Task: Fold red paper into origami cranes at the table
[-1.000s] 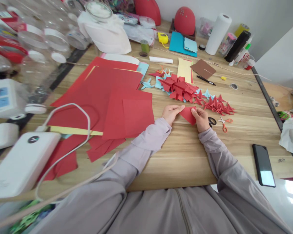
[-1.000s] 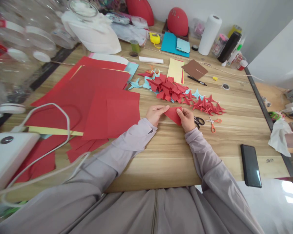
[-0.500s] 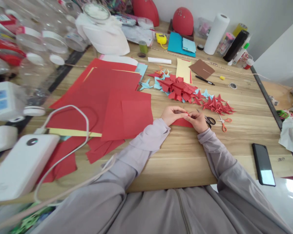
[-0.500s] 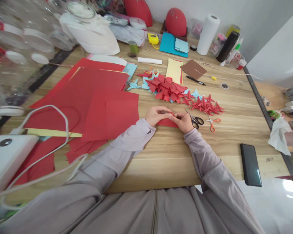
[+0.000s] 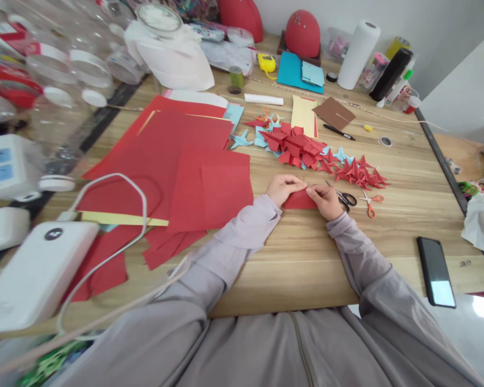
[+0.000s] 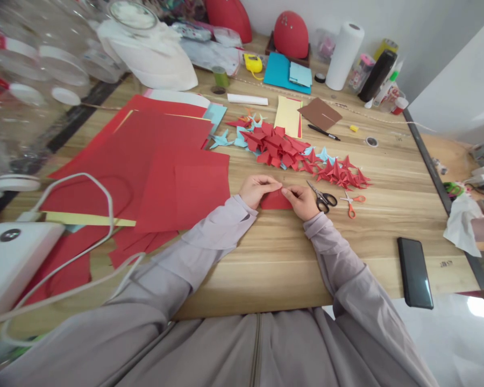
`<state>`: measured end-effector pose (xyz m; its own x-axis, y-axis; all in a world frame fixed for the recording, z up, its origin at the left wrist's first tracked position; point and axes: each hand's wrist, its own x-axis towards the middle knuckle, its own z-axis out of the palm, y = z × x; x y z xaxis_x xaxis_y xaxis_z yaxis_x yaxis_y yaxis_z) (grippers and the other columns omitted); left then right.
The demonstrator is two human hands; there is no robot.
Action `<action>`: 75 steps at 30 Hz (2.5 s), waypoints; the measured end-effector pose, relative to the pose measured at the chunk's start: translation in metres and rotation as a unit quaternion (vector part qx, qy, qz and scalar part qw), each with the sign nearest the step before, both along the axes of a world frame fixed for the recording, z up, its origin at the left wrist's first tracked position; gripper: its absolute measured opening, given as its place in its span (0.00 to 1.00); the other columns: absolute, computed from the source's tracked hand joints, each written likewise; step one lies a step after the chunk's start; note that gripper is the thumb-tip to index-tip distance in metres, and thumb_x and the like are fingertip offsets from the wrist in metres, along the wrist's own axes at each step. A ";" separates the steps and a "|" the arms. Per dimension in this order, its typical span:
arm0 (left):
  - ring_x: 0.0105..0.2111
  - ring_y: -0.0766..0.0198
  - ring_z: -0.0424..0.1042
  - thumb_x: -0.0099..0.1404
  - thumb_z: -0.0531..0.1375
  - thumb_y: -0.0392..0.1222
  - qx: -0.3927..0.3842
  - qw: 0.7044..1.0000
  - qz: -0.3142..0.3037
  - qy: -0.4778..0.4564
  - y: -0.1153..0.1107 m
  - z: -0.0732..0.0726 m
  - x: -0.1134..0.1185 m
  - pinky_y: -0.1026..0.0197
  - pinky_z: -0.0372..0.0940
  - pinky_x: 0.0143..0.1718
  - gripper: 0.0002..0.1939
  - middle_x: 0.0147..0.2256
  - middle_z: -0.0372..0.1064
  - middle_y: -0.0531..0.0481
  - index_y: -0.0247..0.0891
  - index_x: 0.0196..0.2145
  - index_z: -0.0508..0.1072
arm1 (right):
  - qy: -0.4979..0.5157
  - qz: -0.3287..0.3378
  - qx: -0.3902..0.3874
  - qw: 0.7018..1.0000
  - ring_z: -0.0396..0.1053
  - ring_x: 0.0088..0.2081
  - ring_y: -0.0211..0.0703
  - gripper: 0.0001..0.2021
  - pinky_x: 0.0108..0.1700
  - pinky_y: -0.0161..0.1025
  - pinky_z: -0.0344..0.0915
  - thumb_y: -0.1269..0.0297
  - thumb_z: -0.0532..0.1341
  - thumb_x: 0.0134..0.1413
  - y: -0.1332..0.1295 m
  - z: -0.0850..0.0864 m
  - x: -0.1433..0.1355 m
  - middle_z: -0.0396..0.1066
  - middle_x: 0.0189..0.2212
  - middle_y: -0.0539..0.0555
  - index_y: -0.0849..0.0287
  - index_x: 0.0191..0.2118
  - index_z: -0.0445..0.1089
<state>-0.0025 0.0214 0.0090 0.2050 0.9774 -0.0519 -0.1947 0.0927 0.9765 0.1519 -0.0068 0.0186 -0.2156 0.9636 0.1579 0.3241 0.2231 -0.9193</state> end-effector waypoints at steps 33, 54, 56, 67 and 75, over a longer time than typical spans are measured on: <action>0.23 0.68 0.67 0.34 0.71 0.46 -0.093 0.980 0.112 -0.138 0.002 0.008 0.000 0.61 0.63 0.31 0.15 0.20 0.70 0.53 0.36 0.18 0.74 | 0.183 -0.089 -0.098 0.974 0.62 0.22 0.37 0.17 0.27 0.36 0.62 0.47 0.62 0.43 0.002 -0.003 0.004 0.65 0.18 0.48 0.58 0.22 0.67; 0.26 0.64 0.70 0.33 0.72 0.42 -0.028 0.999 0.017 -0.029 -0.004 0.003 0.000 0.57 0.66 0.36 0.18 0.24 0.73 0.49 0.34 0.24 0.76 | -0.031 -0.020 0.016 0.999 0.56 0.23 0.34 0.16 0.27 0.34 0.54 0.51 0.62 0.46 0.000 0.000 -0.005 0.60 0.19 0.47 0.59 0.20 0.66; 0.27 0.64 0.70 0.32 0.72 0.41 -0.029 0.999 0.014 -0.041 -0.004 0.003 0.000 0.57 0.66 0.37 0.19 0.24 0.73 0.50 0.34 0.25 0.77 | -0.018 -0.016 0.010 1.000 0.53 0.22 0.33 0.17 0.26 0.34 0.52 0.51 0.62 0.46 0.000 0.000 -0.004 0.58 0.18 0.46 0.59 0.19 0.63; 0.23 0.68 0.64 0.41 0.69 0.47 0.058 0.997 -0.001 0.048 -0.007 -0.002 0.005 0.62 0.59 0.28 0.12 0.21 0.69 0.52 0.36 0.20 0.76 | 0.009 0.029 -0.003 1.000 0.54 0.23 0.35 0.16 0.28 0.36 0.55 0.53 0.63 0.44 0.000 0.002 0.000 0.57 0.17 0.47 0.59 0.18 0.64; 0.25 0.67 0.66 0.45 0.67 0.49 0.046 0.998 -0.009 0.037 -0.008 0.003 0.005 0.62 0.60 0.32 0.12 0.22 0.70 0.53 0.36 0.20 0.76 | 0.050 0.040 -0.009 0.998 0.59 0.24 0.35 0.13 0.30 0.35 0.59 0.56 0.65 0.43 -0.001 0.003 -0.001 0.64 0.19 0.48 0.60 0.20 0.68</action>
